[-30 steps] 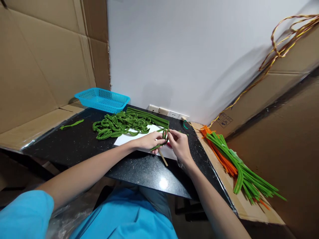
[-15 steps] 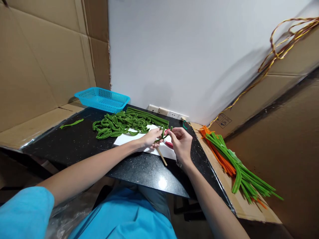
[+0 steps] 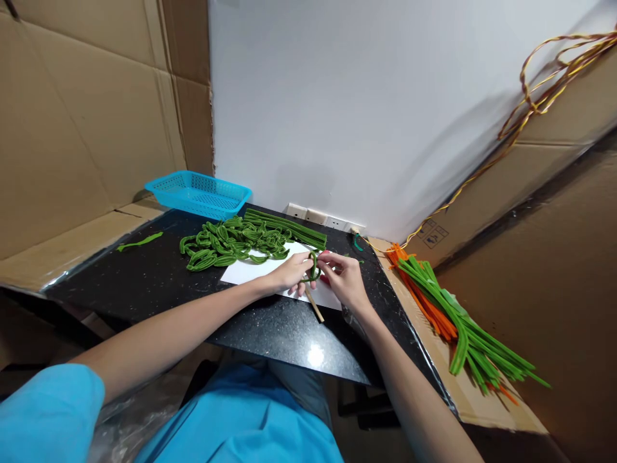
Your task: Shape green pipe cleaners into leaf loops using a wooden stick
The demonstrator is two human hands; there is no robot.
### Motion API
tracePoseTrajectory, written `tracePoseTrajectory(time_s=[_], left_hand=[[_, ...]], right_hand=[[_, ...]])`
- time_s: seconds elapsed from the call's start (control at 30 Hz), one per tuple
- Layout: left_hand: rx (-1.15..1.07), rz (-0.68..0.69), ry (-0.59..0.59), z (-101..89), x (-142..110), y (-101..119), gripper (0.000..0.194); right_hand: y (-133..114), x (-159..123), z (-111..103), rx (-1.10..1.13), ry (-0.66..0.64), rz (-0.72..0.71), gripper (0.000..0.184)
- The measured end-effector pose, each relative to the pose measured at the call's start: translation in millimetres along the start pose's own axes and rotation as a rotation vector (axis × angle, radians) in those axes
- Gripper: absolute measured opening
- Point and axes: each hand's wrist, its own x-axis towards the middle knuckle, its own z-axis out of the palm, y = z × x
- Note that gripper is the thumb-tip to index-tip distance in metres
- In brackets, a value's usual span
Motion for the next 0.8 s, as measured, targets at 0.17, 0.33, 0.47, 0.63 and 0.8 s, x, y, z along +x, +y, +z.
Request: tracePoseTrajectory(time_s=[0.17,0.33,0.47,0.63,0.8], left_hand=[[0.004,-0.012,-0.007,0.6,-3.2,3.5,0.024],[-0.053,-0.02,0.007,-1.2,-2.4,4.0,0.016],[-0.079,0.017,-0.002,0.9,-0.4,-2.4,0.018],[-0.069,0.088,-0.054,1.1,2.2,-9.9,0.033],[-0.055,0.063,-0.166,-9.6,-0.1,-3.8,0.046]], right_hand=[[0.8,0.1,-1.3,-0.019,-0.01,-0.011,0.017],[4.6,1.1,-3.7,-0.016,0.031,0.015,0.016],[6.8,0.9,-2.5,0.066,0.036,0.079,0.023],[4.4,0.3,-0.4,0.22,-0.009,0.166,0.037],[3.0,1.3,-0.9,0.298,-0.045,0.195,0.041]])
